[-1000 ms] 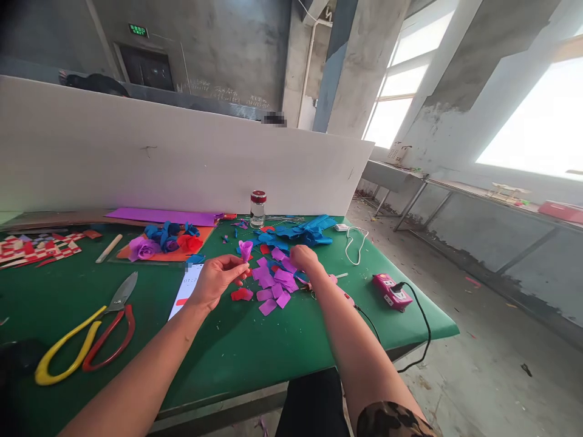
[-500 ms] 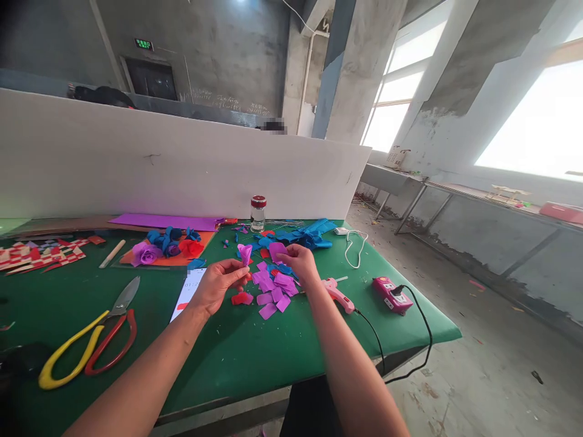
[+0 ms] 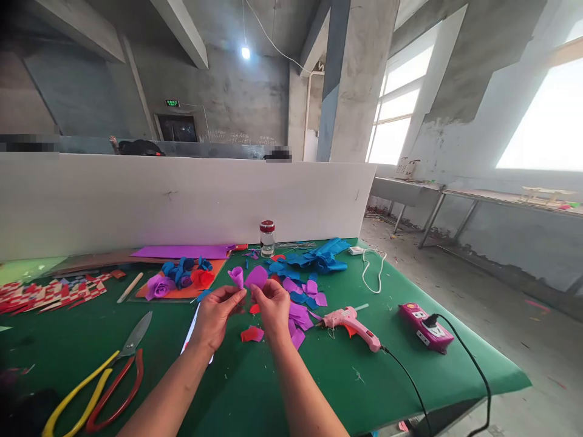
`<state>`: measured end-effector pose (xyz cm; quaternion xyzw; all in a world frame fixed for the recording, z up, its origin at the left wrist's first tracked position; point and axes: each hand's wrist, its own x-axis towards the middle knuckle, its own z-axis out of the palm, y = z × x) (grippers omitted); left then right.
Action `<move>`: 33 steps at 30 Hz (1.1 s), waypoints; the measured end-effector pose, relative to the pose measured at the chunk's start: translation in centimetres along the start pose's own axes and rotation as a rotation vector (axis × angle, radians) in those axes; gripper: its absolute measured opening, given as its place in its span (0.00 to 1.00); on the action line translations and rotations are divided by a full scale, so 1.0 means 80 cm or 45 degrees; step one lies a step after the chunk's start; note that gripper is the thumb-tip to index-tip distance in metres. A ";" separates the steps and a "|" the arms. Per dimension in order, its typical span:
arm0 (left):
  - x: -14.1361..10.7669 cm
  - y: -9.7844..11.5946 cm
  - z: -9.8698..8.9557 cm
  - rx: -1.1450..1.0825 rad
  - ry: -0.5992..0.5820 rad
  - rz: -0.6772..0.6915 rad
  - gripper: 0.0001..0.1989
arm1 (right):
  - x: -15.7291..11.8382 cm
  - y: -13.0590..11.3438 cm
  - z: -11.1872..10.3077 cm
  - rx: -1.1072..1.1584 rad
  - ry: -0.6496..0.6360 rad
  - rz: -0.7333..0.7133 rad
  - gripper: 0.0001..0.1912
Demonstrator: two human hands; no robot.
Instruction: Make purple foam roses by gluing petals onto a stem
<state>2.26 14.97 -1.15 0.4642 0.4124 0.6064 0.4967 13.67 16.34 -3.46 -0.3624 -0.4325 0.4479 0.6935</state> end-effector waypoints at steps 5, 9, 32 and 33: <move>-0.002 -0.002 0.003 0.026 -0.001 -0.006 0.13 | -0.001 0.005 -0.015 -0.054 -0.032 0.056 0.13; -0.001 -0.001 0.005 0.084 0.036 0.024 0.12 | 0.000 0.004 -0.024 -0.118 -0.031 -0.001 0.12; 0.002 -0.008 0.004 0.187 -0.034 0.046 0.08 | -0.006 -0.026 -0.036 -0.627 -0.029 -0.542 0.11; 0.002 -0.008 0.004 0.185 -0.030 0.046 0.08 | -0.006 -0.026 -0.036 -0.641 -0.028 -0.545 0.11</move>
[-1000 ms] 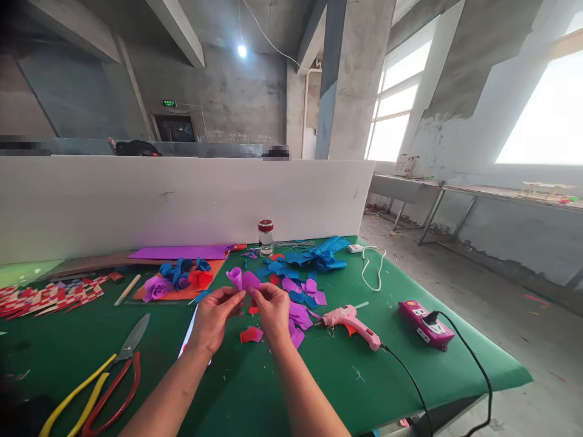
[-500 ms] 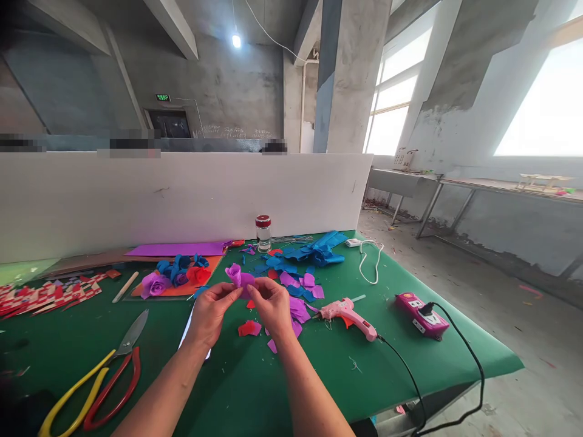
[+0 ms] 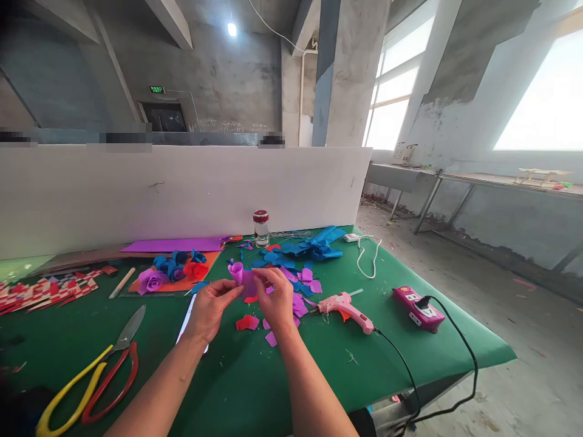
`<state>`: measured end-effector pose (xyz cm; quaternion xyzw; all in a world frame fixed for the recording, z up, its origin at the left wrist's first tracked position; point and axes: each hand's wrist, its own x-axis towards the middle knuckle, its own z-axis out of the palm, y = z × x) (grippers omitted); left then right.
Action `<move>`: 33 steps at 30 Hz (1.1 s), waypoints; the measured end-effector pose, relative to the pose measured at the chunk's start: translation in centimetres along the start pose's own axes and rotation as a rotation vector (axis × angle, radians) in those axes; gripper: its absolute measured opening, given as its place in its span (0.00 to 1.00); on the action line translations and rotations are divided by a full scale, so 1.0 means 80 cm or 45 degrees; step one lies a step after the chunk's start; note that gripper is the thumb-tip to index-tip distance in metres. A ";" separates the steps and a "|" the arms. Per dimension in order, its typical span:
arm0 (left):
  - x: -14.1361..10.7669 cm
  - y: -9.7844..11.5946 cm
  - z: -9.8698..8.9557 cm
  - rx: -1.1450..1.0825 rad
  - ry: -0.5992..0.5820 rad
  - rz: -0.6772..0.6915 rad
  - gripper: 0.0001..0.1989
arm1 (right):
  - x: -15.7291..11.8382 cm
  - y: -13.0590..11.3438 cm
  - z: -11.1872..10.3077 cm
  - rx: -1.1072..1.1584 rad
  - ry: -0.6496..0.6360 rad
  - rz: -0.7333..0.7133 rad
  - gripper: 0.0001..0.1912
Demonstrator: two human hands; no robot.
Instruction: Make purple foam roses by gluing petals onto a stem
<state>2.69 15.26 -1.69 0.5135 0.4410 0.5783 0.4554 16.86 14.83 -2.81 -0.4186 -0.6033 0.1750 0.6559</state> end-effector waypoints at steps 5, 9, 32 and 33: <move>0.000 0.000 -0.001 -0.012 -0.011 -0.002 0.07 | -0.001 0.003 0.002 -0.015 0.004 -0.024 0.10; -0.001 0.002 0.000 -0.012 -0.021 -0.007 0.08 | 0.000 0.005 0.003 -0.051 0.035 -0.007 0.09; -0.001 -0.001 0.000 -0.075 -0.063 -0.069 0.08 | -0.004 0.003 0.004 -0.029 0.096 -0.034 0.04; -0.001 0.000 0.000 -0.070 -0.063 -0.069 0.08 | -0.004 0.003 0.004 -0.012 0.075 -0.008 0.03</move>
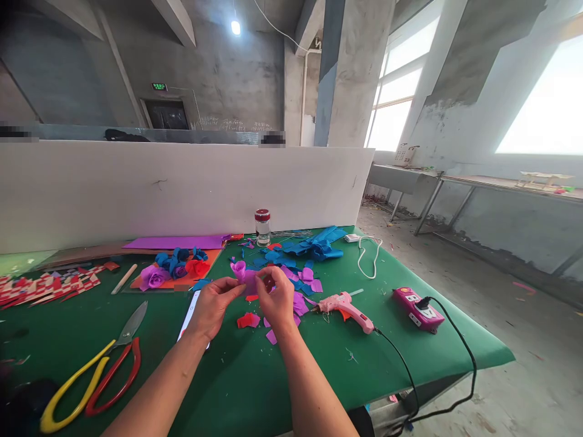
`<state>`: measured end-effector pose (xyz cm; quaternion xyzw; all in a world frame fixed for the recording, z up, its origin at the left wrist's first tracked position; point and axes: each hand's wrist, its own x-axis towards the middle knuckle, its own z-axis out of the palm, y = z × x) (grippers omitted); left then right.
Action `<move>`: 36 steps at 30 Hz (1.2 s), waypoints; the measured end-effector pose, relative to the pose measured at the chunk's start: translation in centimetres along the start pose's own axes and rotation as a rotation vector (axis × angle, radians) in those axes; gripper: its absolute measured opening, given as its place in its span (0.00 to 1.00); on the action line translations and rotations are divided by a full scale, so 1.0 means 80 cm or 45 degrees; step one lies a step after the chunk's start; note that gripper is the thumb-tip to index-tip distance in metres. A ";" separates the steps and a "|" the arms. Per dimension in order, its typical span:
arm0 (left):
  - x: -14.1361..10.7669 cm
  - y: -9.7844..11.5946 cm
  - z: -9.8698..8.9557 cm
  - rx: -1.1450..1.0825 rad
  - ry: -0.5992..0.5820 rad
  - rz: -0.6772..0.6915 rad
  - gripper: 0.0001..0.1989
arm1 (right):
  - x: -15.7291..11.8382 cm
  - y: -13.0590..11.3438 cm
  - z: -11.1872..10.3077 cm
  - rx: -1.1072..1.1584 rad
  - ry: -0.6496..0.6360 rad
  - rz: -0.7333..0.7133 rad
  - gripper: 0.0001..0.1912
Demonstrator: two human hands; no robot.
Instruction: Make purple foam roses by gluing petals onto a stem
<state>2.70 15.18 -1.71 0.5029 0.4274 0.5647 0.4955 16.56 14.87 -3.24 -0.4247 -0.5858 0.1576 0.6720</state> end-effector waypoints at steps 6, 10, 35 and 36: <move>-0.001 0.002 0.002 0.027 0.010 0.010 0.09 | 0.001 0.000 -0.002 0.060 -0.060 0.088 0.01; 0.000 -0.001 0.003 0.015 -0.009 0.013 0.09 | 0.004 0.005 -0.002 0.249 -0.221 0.218 0.06; -0.015 0.002 0.017 0.087 0.062 0.031 0.11 | -0.001 -0.005 0.002 0.547 -0.077 0.502 0.13; -0.014 0.002 0.017 0.074 0.064 0.015 0.11 | -0.001 -0.006 0.002 0.567 -0.091 0.515 0.13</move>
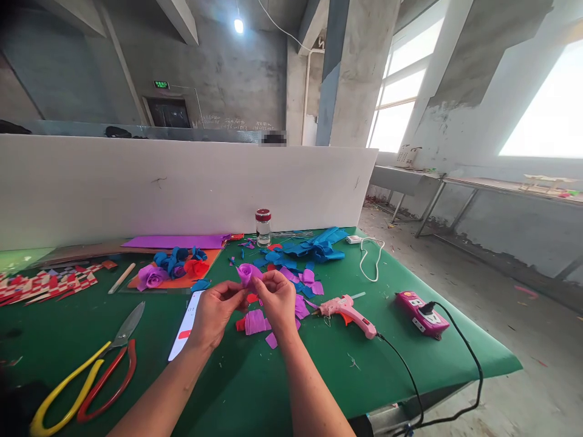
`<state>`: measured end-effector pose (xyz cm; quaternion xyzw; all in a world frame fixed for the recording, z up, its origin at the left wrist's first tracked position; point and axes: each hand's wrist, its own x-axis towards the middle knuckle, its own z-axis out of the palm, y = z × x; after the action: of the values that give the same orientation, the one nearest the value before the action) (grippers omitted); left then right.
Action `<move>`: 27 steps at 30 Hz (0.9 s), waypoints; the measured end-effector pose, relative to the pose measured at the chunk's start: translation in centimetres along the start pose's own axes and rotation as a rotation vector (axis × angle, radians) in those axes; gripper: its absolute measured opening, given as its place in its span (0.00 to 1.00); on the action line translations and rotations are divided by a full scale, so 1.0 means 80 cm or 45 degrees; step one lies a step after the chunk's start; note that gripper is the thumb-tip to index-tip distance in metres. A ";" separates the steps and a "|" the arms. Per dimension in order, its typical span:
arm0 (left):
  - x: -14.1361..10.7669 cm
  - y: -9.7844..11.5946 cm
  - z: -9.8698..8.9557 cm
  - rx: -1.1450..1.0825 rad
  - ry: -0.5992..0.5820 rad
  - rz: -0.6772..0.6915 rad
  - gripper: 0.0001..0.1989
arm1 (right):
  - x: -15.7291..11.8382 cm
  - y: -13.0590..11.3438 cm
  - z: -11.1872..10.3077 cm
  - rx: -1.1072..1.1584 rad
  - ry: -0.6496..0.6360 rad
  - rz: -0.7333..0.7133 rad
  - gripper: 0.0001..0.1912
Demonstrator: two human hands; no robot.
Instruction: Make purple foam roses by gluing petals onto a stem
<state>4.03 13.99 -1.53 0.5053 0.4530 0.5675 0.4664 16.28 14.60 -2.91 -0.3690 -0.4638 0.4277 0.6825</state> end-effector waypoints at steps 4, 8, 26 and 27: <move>0.000 0.003 0.001 -0.024 0.033 -0.034 0.13 | 0.000 -0.002 0.001 0.007 -0.059 0.007 0.12; 0.002 0.006 -0.001 -0.164 -0.017 -0.110 0.14 | 0.002 -0.002 0.000 -0.035 0.009 -0.021 0.13; 0.006 0.000 0.000 -0.025 0.044 -0.006 0.13 | 0.000 0.002 0.004 -0.267 0.153 -0.125 0.11; 0.005 0.000 0.000 -0.010 0.047 -0.002 0.13 | 0.000 0.001 0.004 -0.256 0.137 -0.121 0.11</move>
<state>4.03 14.42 -1.43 0.4926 0.4597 0.5782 0.4601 15.94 14.65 -2.90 -0.4357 -0.4840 0.3258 0.6854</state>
